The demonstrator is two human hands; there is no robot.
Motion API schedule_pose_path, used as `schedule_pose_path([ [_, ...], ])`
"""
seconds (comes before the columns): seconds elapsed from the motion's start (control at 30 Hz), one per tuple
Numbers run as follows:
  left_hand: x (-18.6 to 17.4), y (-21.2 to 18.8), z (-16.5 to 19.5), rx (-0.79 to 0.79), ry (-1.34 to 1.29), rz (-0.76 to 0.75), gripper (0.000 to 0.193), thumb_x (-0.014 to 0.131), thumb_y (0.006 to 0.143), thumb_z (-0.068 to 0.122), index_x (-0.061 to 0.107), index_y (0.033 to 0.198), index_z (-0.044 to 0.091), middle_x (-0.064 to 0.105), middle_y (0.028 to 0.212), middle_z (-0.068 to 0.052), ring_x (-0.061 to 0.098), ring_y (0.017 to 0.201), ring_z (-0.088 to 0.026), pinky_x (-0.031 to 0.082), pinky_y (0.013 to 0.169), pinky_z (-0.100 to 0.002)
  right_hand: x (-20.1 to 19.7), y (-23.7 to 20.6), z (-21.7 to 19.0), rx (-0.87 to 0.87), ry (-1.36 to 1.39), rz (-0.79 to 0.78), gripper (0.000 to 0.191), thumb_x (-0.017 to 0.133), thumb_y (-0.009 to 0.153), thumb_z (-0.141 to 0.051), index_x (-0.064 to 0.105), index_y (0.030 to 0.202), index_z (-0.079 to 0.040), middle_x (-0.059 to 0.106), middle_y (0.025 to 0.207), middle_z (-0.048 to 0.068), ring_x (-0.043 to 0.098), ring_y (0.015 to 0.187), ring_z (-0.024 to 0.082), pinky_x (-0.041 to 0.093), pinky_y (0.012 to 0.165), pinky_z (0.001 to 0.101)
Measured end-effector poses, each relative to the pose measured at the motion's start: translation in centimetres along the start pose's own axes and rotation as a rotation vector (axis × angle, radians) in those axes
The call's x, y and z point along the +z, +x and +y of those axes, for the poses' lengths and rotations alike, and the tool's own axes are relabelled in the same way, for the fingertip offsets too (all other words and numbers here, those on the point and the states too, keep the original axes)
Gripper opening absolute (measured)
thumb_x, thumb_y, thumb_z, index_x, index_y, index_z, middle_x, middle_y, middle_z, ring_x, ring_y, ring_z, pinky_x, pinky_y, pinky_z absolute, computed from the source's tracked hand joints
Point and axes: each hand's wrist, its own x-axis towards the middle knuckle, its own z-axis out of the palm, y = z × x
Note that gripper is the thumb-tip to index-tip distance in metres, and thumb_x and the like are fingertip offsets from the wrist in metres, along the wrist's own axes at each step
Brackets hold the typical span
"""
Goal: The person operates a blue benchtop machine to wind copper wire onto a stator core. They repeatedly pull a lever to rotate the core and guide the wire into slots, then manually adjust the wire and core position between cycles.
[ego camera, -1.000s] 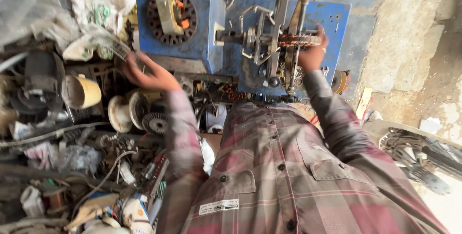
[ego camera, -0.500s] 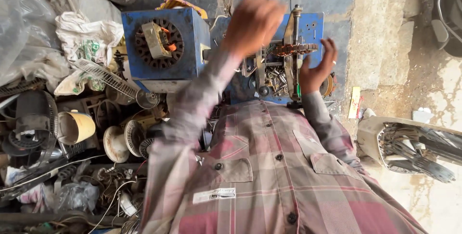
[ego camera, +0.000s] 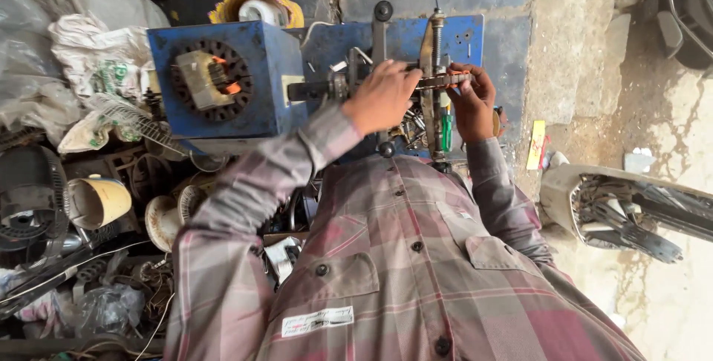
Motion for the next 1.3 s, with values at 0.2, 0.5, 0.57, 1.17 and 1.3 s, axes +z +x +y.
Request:
schedule_pose_path([
  [0.2,-1.1,-4.3,3.4,-0.220,0.106,0.034,0.035,0.064,0.097,0.007,0.064,0.130,-0.003,0.069,0.094,-0.011,0.063,0.100,-0.027,0.032,0.118,-0.058,3.2,-2.1,-0.5,-0.122,-0.183,0.133,0.034,0.071,0.102,-0.015,0.060,0.132,-0.002,0.061,0.137,0.009,0.063,0.122,0.019,0.051,0.111,0.0386],
  [0.5,-5.0,-5.5,8.8,-0.038,-0.014,0.215,0.012,0.071,0.091,0.014,0.075,0.101,0.011,0.063,0.098,-0.002,0.060,0.095,-0.021,0.042,0.084,-0.043,8.3,-5.7,-5.2,-0.526,-1.284,-0.097,0.020,0.081,0.088,0.003,0.076,0.107,-0.004,0.064,0.089,0.010,0.064,0.079,0.026,0.048,0.070,0.0367],
  [0.57,-5.6,-5.2,8.1,-0.081,-0.067,0.199,0.008,0.073,0.095,0.017,0.074,0.097,0.009,0.061,0.095,-0.003,0.060,0.090,-0.022,0.042,0.079,-0.041,9.1,-5.6,-5.7,-0.565,-1.373,-0.078,0.023,0.083,0.085,0.002,0.075,0.105,-0.006,0.063,0.086,0.010,0.061,0.075,0.026,0.045,0.067,0.0399],
  [1.17,-5.4,2.2,0.4,-0.133,-0.250,0.269,0.022,0.084,0.076,0.008,0.063,0.070,0.006,0.057,0.087,-0.007,0.063,0.068,-0.019,0.051,0.058,-0.035,11.6,-7.1,-5.4,-0.427,-1.434,-0.113,0.025,0.079,0.093,-0.003,0.071,0.116,-0.004,0.059,0.086,0.010,0.057,0.073,0.028,0.045,0.066,0.0403],
  [1.3,-2.9,3.6,-0.9,-0.018,-0.047,0.371,0.021,0.085,0.074,0.013,0.065,0.070,0.007,0.059,0.087,-0.006,0.064,0.068,-0.020,0.051,0.056,-0.035,9.5,-7.5,-4.3,-0.339,-1.302,-0.026,0.022,0.077,0.095,-0.006,0.072,0.116,-0.006,0.062,0.089,0.008,0.060,0.073,0.022,0.047,0.067,0.0365],
])
